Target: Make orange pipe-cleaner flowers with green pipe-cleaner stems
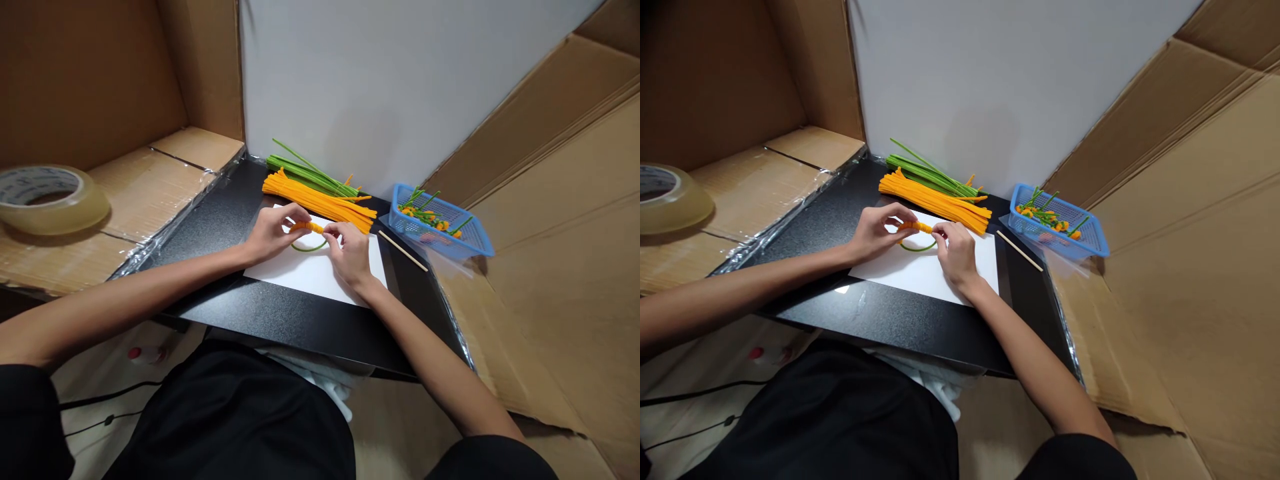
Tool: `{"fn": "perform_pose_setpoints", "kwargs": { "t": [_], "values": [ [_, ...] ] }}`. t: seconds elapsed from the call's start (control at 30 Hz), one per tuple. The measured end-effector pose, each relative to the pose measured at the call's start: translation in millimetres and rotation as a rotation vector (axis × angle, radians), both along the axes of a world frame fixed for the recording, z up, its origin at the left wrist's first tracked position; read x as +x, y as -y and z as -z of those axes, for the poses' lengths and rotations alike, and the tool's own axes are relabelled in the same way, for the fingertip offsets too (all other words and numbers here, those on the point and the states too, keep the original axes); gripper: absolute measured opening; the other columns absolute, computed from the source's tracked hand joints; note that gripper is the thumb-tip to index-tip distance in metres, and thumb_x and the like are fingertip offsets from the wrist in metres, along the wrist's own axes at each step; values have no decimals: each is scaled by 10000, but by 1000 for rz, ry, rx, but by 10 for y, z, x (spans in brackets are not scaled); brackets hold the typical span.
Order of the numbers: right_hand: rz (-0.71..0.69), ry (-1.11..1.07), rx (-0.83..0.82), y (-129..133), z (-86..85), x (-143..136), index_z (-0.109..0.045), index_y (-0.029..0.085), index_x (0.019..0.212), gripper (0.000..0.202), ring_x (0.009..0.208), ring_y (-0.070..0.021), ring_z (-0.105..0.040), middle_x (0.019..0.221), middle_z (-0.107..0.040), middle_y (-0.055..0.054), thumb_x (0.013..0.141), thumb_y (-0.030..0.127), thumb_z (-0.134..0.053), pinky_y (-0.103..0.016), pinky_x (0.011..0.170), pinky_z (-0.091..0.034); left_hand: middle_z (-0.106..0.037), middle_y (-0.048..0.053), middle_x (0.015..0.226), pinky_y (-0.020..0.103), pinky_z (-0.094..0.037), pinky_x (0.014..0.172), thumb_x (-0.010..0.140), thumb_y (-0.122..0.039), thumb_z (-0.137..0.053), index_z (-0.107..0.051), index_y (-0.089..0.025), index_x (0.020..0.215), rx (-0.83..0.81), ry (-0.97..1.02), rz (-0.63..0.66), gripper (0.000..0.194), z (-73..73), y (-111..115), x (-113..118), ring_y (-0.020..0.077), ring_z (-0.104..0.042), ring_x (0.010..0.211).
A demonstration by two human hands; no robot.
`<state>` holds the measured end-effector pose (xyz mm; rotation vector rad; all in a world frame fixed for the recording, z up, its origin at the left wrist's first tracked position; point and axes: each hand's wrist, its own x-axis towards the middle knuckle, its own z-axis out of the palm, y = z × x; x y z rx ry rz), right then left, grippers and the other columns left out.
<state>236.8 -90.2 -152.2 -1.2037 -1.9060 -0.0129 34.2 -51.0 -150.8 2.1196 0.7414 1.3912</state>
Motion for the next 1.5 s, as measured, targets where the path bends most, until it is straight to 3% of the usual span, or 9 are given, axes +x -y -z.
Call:
{"fn": "perform_pose_setpoints", "kwargs": {
  "t": [0.3, 0.67, 0.73, 0.83, 0.97, 1.3, 1.5],
  "values": [
    [62, 45, 12, -12, -51, 40, -628, 199, 857, 99, 763, -211, -609, 819, -692, -47, 903, 135, -569, -344, 733, -453, -719, 60, 905, 251, -635, 696, 784, -434, -786, -664, -133, 991, -31, 85, 25, 385, 2, -53, 3, 146, -711, 784],
    [-4, 227, 104, -24, -75, 96, -635, 198, 888, 131, 804, -239, -572, 830, -689, -69, 940, 140, -530, -365, 756, -446, -723, 51, 905, 226, -623, 707, 824, -258, -742, -672, -129, 1020, 99, 35, 58, 245, 16, -39, -5, 117, -689, 762],
    [-9, 211, 132, -13, -100, 86, -634, 196, 957, 71, 874, -255, -582, 909, -700, -78, 916, 166, -585, -386, 804, -459, -719, 47, 896, 231, -621, 720, 822, -257, -742, -670, -128, 1035, 96, 35, 61, 260, 10, -44, -7, 115, -685, 759],
    [-77, 188, 144, 8, -125, 55, -629, 189, 1082, 194, 979, -271, -609, 1046, -713, -93, 896, 236, -660, -403, 857, -466, -713, 52, 910, 230, -614, 714, 817, -274, -749, -663, -129, 1053, 55, 41, 89, 290, -3, -48, -11, 123, -685, 785],
    [-125, 207, 157, 32, -91, 6, -670, 185, 1067, 180, 845, -228, -676, 944, -762, -69, 932, 303, -657, -359, 767, -462, -701, 59, 935, 214, -599, 668, 819, -319, -756, -655, -139, 1028, -15, 46, 134, 294, -18, -31, -4, 131, -681, 812],
    [-12, 132, 215, 79, -71, -34, -716, 184, 953, 122, 618, -170, -654, 720, -744, -20, 931, 265, -628, -308, 669, -477, -702, 57, 946, 231, -600, 733, 876, -390, -701, -648, -160, 1044, -186, 149, 184, 290, -68, 14, 16, 148, -698, 874],
    [-23, 111, 229, 93, -76, -37, -713, 188, 946, 107, 653, -171, -667, 793, -768, -34, 924, 258, -635, -312, 684, -489, -701, 60, 934, 252, -615, 740, 841, -372, -748, -655, -154, 1026, -196, 148, 263, 301, -65, -2, 8, 145, -699, 845]
  ]
}}
